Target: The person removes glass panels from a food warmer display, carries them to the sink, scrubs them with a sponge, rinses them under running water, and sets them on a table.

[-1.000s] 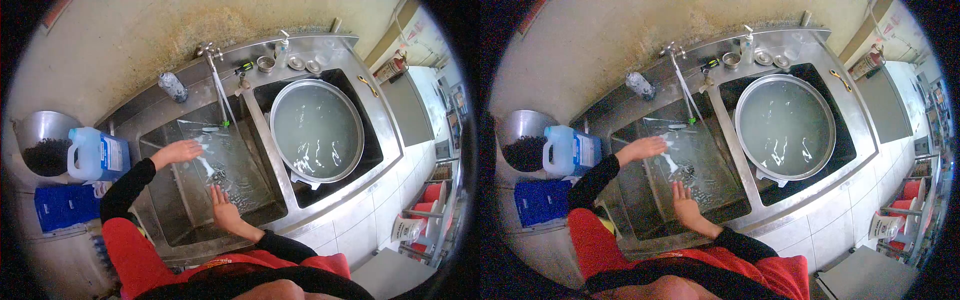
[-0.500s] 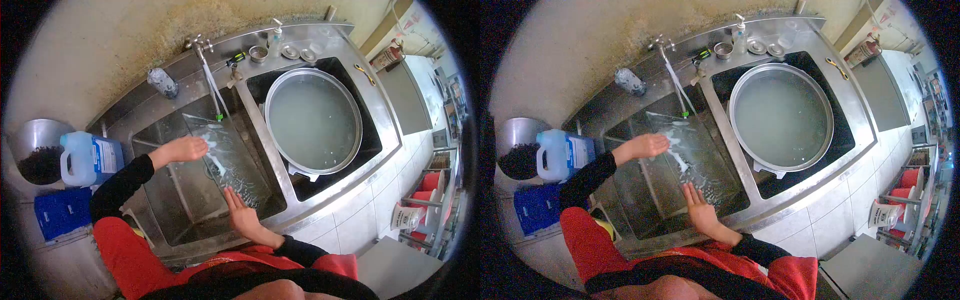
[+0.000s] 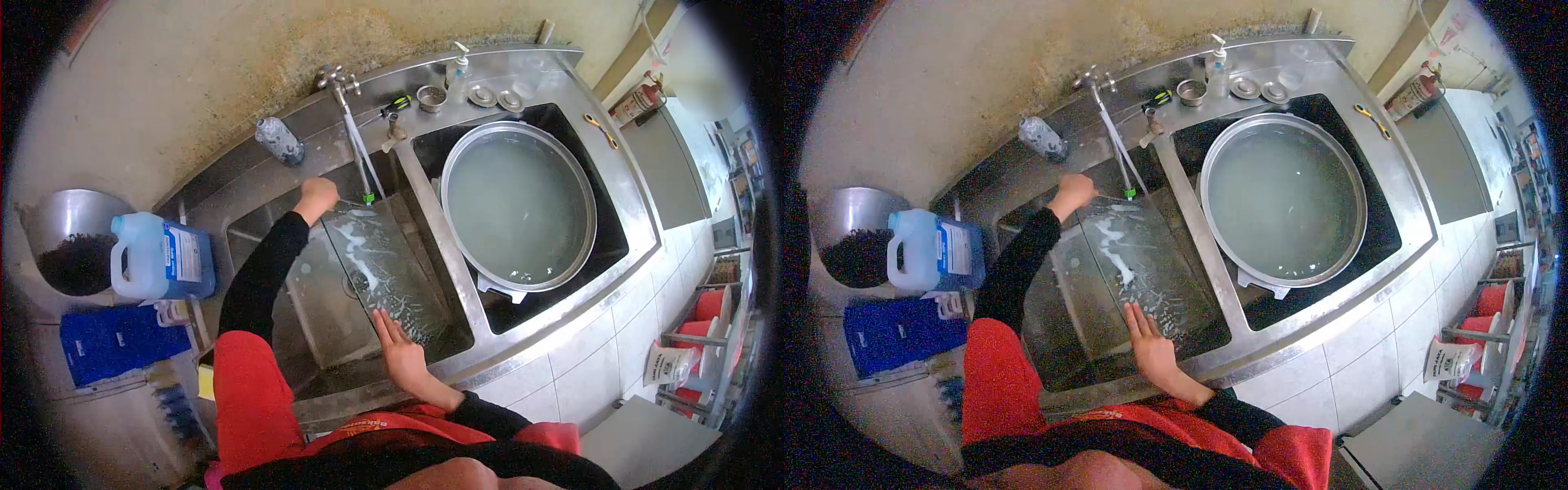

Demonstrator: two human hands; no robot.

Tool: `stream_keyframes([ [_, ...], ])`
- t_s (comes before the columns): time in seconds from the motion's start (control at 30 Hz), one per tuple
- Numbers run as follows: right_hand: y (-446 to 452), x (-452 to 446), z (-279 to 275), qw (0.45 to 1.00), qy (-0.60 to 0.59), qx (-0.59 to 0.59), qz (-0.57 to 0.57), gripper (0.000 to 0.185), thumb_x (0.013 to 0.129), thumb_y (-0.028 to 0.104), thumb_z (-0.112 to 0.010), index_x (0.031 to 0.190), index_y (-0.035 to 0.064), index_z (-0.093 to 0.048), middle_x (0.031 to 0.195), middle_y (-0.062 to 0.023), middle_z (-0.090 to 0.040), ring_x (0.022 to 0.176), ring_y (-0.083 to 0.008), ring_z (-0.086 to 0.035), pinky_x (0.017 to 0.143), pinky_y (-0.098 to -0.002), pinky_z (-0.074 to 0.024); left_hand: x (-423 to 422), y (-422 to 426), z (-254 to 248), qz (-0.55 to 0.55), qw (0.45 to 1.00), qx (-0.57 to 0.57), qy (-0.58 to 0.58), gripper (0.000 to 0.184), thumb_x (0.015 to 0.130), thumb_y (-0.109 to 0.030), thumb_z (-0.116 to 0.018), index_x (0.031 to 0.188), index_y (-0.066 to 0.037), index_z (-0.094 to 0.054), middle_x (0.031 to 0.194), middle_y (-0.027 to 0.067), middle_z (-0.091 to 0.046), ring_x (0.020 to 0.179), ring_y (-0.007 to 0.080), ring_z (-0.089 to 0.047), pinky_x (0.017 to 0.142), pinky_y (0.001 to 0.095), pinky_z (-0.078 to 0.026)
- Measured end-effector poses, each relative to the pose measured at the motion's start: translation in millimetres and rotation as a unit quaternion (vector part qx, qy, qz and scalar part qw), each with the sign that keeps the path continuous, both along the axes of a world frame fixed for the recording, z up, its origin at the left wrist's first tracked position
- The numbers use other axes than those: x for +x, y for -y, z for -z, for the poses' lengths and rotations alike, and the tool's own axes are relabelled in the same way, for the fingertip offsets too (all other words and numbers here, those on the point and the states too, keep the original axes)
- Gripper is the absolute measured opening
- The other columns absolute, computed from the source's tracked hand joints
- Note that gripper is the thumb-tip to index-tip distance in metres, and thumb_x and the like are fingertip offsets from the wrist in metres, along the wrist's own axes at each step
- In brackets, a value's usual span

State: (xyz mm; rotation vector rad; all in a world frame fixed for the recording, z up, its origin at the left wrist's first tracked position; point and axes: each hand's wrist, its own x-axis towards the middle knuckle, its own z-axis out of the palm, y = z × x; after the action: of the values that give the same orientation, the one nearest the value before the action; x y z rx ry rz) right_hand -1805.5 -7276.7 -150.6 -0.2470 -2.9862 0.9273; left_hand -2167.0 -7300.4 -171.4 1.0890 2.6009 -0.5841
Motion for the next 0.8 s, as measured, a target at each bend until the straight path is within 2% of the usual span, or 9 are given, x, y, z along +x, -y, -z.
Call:
stream_keyframes([
  [0.13,-1,5,-4,1.0,0.009,-0.007,-0.01,0.073,0.066,0.0,-0.05,0.132,0.0095,-0.021,0.132,-0.0101,-0.032,0.106,-0.0291,-0.049,0.068,-0.031,-0.0506,-3,18,7,-0.005,1.0,0.016,-0.023,0.019,0.069,-0.02,-0.053,0.075,-0.008,-0.067,0.082,0.011,-0.063,0.079,0.0266,-0.061,0.062,0.0365,-0.048],
  [0.23,-5,10,-6,0.999,0.021,-0.021,-0.043,0.074,0.065,0.001,-0.052,0.132,0.0098,-0.021,0.133,-0.0096,-0.031,0.108,-0.0287,-0.047,0.069,-0.031,-0.0504,5,41,-8,0.057,0.997,0.002,-0.051,0.016,0.066,-0.016,-0.054,0.07,-0.008,-0.067,0.08,0.0117,-0.063,0.078,0.0269,-0.061,0.061,0.0356,-0.048],
  [0.3,-5,13,-5,0.997,0.03,-0.025,-0.066,0.076,0.064,0.002,-0.054,0.132,0.0098,-0.021,0.133,-0.0094,-0.03,0.11,-0.0283,-0.046,0.069,-0.0311,-0.0502,17,59,-26,-0.02,0.999,-0.001,-0.047,0.014,0.065,-0.014,-0.054,0.067,-0.008,-0.067,0.077,0.0116,-0.063,0.076,0.028,-0.061,0.06,0.035,-0.048],
  [0.4,-9,19,-5,0.995,0.013,-0.029,-0.097,0.078,0.063,0.001,-0.054,0.133,0.0099,-0.02,0.133,-0.0096,-0.03,0.11,-0.0285,-0.045,0.069,-0.0311,-0.0502,44,92,-55,-0.014,0.999,-0.006,-0.041,0.015,0.066,-0.012,-0.053,0.071,-0.006,-0.066,0.079,0.0125,-0.063,0.078,0.0293,-0.061,0.061,0.0353,-0.049],
  [0.43,-12,21,-5,0.992,-0.002,-0.032,-0.125,0.076,0.065,0.002,-0.052,0.133,0.0119,-0.019,0.133,-0.0099,-0.031,0.109,-0.0308,-0.046,0.066,-0.033,-0.0511,48,104,-52,-0.017,0.999,-0.007,-0.04,0.015,0.066,-0.012,-0.053,0.071,-0.006,-0.066,0.079,0.0125,-0.063,0.078,0.0293,-0.061,0.061,0.0353,-0.049],
  [0.5,-22,22,-9,0.987,-0.014,-0.035,-0.158,0.075,0.067,0.002,-0.05,0.134,0.0138,-0.017,0.133,-0.0102,-0.031,0.107,-0.0331,-0.047,0.062,-0.0348,-0.0519,53,133,-36,-0.132,0.99,-0.054,-0.006,0.017,0.068,-0.011,-0.052,0.076,-0.005,-0.065,0.081,0.0144,-0.063,0.081,0.029,-0.06,0.063,0.0372,-0.048],
  [0.6,-41,11,-19,0.971,0.03,-0.047,-0.234,0.074,0.065,0.001,-0.051,0.132,0.0118,-0.021,0.131,-0.0105,-0.034,0.106,-0.0283,-0.049,0.072,-0.0324,-0.0499,52,190,4,-0.121,0.983,-0.113,0.078,0.02,0.07,-0.011,-0.05,0.08,-0.002,-0.064,0.086,0.0169,-0.061,0.084,0.0318,-0.059,0.068,0.0417,-0.047],
  [0.73,-61,-10,-21,0.945,0.034,-0.094,-0.313,0.074,0.065,0.001,-0.052,0.131,0.0125,-0.022,0.129,-0.0122,-0.036,0.101,-0.0277,-0.051,0.071,-0.0357,-0.0497,68,239,31,-0.229,0.962,-0.059,0.14,0.022,0.07,-0.011,-0.048,0.082,0.001,-0.063,0.092,0.0193,-0.059,0.088,0.0358,-0.057,0.072,0.0477,-0.045],
  [0.8,-68,-20,-23,0.932,0.029,-0.116,-0.343,0.071,0.067,0.002,-0.05,0.131,0.0137,-0.022,0.128,-0.0127,-0.037,0.097,-0.0289,-0.053,0.068,-0.0378,-0.0503,72,256,34,-0.172,0.949,-0.142,0.223,0.029,0.077,-0.022,-0.047,0.086,0.001,-0.062,0.097,0.0209,-0.057,0.093,0.0381,-0.053,0.079,0.0491,-0.041],
])
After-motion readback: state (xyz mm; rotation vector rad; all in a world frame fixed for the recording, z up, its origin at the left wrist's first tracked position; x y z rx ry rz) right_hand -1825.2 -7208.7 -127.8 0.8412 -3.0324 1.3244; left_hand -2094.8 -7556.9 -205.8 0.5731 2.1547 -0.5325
